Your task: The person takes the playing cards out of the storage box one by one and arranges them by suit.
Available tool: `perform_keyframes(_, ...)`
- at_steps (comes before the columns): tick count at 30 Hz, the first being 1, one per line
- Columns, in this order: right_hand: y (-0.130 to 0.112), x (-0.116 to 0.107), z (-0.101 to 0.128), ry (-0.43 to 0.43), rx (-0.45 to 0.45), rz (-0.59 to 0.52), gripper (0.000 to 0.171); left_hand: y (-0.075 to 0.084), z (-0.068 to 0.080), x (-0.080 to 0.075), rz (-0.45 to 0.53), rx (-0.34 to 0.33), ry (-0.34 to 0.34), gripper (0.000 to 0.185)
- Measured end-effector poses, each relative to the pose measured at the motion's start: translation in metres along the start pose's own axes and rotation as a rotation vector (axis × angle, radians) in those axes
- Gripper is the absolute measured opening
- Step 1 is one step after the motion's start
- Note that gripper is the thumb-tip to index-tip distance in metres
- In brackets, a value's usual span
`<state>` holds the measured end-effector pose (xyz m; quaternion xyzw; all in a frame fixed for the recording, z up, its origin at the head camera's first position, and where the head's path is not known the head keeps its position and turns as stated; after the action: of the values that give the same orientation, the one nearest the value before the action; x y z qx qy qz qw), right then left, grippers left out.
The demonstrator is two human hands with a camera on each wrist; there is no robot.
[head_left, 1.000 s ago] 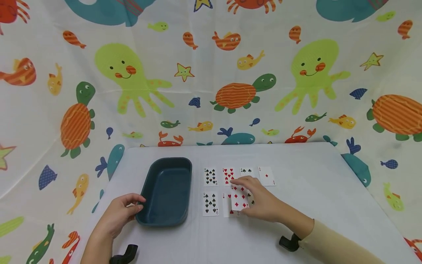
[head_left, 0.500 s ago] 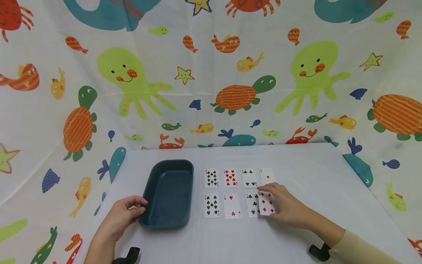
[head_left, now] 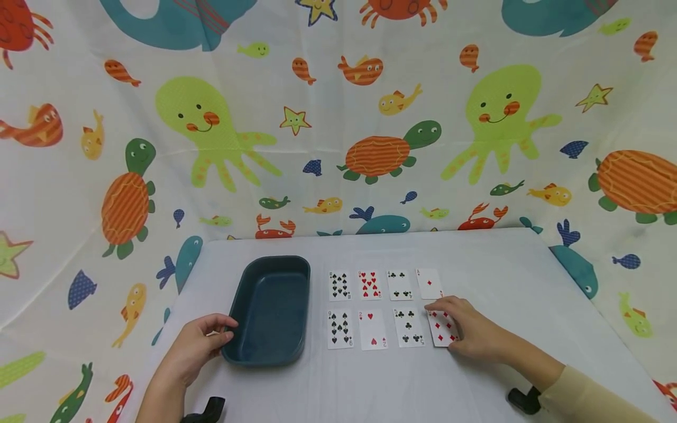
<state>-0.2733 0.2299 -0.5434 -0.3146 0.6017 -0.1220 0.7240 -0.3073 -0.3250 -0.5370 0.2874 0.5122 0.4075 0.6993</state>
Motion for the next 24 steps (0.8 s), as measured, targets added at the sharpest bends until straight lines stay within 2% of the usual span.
perform_keyframes(8, 0.005, -0.002, 0.0, 0.002, 0.011, -0.013, 0.079, -0.003, -0.004, 0.0, 0.002, 0.003, -0.007, 0.03)
perform_keyframes(14, 0.004, -0.012, 0.002, 0.093, -0.028, 0.01, 0.08, -0.003, -0.008, -0.002, -0.018, 0.006, -0.018, 0.034)
perform_keyframes(17, 0.002, -0.017, 0.003, 0.147, -0.012, 0.018, 0.08, -0.004, -0.008, -0.004, -0.039, -0.013, -0.017, 0.035)
perform_keyframes(21, -0.011, -0.027, 0.002, 0.243, -0.001, 0.044, 0.076, -0.001, 0.0, -0.009, -0.122, -0.043, 0.012, 0.042)
perform_keyframes(24, -0.031, -0.034, 0.002, 0.334, -0.014, 0.12, 0.076, 0.014, 0.011, -0.011, -0.297, -0.041, 0.083, 0.056)
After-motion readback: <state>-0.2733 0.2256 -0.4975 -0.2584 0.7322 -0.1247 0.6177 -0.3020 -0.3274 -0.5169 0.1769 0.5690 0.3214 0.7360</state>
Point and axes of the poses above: each hand's wrist, its own z-axis away from the middle knuckle, its own x-axis out of the palm, y = z × x, the point moved 7 cm from there along -z, towards the middle knuckle, and after that the axes turned 7 degrees about -z, right-handed, at the moved point
